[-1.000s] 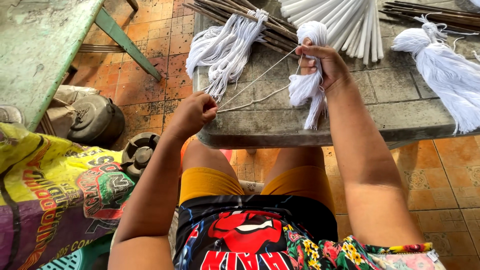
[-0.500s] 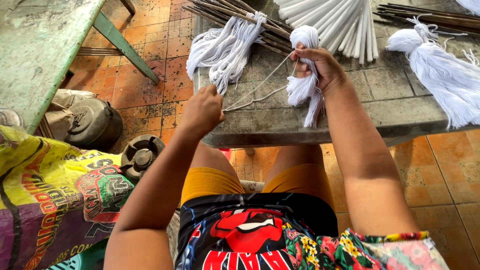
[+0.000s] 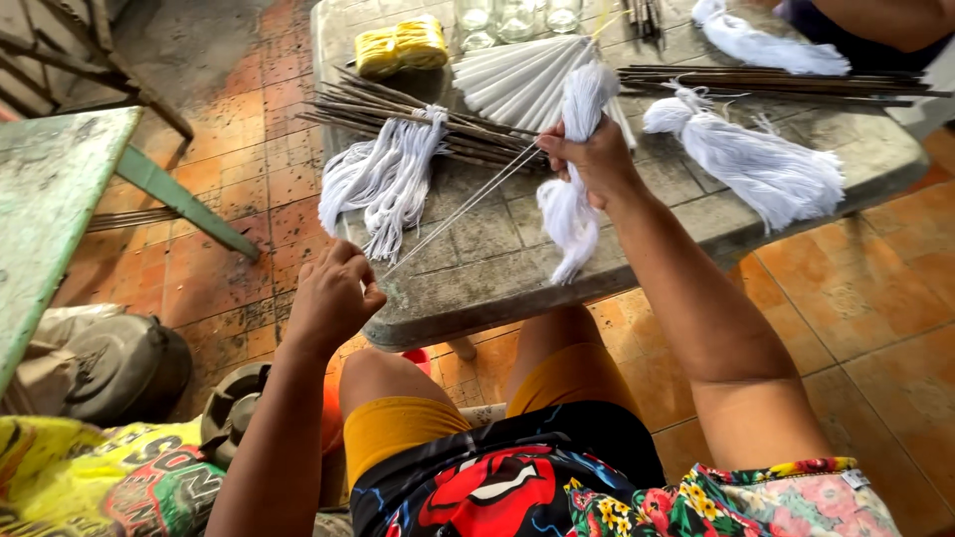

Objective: The person is making tassels by wrapping white yarn around their hand, tying it with a string, and then cutting the loops to create the fringe. They repeat this process with several tassels at a table with other craft supplies.

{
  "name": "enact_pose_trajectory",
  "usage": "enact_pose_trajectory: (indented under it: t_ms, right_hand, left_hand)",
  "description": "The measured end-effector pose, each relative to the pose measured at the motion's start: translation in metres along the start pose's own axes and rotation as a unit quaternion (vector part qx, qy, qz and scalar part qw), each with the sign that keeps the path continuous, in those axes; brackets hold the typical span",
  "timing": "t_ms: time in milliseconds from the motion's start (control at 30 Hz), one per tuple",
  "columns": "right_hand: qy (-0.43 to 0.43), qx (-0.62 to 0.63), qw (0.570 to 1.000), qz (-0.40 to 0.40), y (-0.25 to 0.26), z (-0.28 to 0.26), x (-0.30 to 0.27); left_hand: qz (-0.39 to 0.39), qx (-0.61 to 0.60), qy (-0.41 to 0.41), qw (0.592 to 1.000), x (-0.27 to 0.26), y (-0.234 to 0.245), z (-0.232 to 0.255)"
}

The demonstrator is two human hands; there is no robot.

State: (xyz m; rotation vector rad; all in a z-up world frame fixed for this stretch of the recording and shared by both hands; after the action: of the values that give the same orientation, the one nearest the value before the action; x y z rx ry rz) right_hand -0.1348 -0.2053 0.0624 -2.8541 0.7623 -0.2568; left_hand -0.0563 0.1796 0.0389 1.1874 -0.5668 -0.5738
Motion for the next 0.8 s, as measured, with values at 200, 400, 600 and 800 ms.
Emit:
enact_pose_trajectory:
  t_ms: [200, 400, 600, 800]
  right_hand:
    - [-0.025, 0.019, 0.998, 0.051, -0.012, -0.031, -0.045]
    - [0.029, -0.102, 0.993, -0.050, -0.095, -0.050, -0.116]
    - [0.012, -0.048, 0.998, -0.039, -0.093, -0.062, -0.124]
    - [-0.079, 0.003, 0.995, -0.065, -0.045, -0.020, -0.111]
  left_hand:
    - [-0.023, 0.028, 0.017, 0.999, -0.011, -0.002, 0.006]
    - [0.078, -0.398, -0.004, 0.914, -0.017, 0.060, 0.125]
    - [0.078, -0.466, -0.004, 0.881, -0.007, 0.013, 0.131]
    - [0.099, -0.481, 0.006, 0.871, -0.022, 0.006, 0.107]
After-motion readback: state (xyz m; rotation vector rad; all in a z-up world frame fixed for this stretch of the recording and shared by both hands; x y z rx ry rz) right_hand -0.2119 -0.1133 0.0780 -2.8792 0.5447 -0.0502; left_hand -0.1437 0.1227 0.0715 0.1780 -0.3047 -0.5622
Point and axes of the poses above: each hand's wrist, its own x-axis towards the middle knuckle, its own y-axis out of the back of the hand, z = x × y, the point moved 5 cm from there along x, towards the middle knuckle, and after that the axes turned 4 degrees about -x, right-handed, at the moved point
